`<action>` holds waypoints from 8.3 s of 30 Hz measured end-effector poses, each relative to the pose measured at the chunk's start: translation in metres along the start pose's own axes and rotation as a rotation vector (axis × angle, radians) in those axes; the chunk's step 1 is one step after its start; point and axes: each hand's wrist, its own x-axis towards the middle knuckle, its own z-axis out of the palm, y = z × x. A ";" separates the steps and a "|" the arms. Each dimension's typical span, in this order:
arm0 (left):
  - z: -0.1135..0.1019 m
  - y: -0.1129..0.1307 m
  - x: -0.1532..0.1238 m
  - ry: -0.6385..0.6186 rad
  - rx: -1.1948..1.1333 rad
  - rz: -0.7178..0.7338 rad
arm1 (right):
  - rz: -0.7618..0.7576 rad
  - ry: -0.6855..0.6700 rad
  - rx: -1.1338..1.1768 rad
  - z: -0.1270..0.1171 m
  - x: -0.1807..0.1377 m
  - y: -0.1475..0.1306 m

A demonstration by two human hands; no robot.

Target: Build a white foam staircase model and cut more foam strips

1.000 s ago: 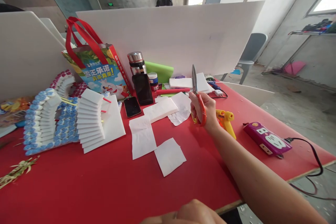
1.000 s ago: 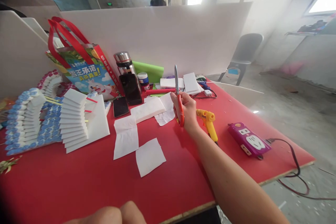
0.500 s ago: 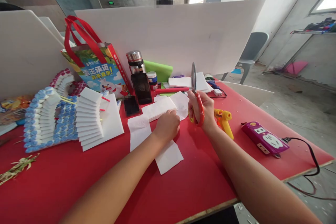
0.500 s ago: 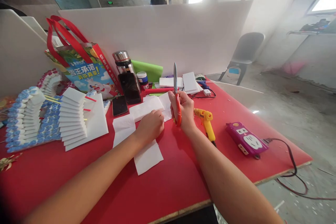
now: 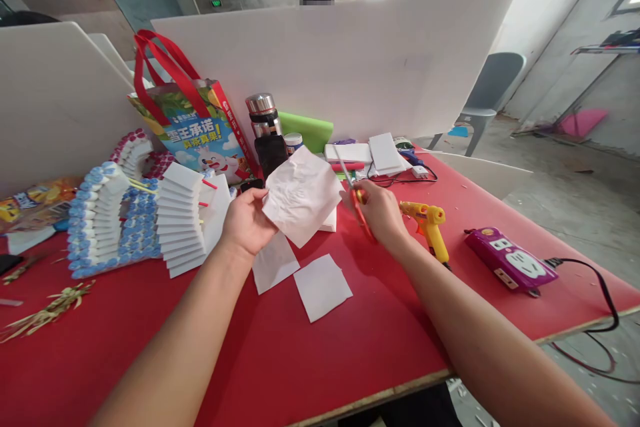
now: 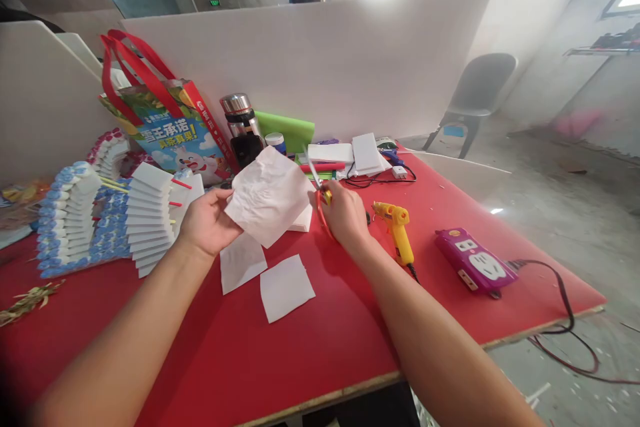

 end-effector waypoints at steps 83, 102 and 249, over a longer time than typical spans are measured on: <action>-0.050 -0.049 -0.026 -0.120 0.294 0.103 | 0.254 -0.476 0.933 0.019 -0.010 -0.009; -0.063 -0.033 -0.025 -0.251 0.309 0.296 | 0.245 -0.512 1.015 0.015 -0.009 -0.007; -0.064 -0.034 -0.028 -0.640 0.618 -0.397 | -0.114 -0.616 0.727 0.034 -0.007 0.000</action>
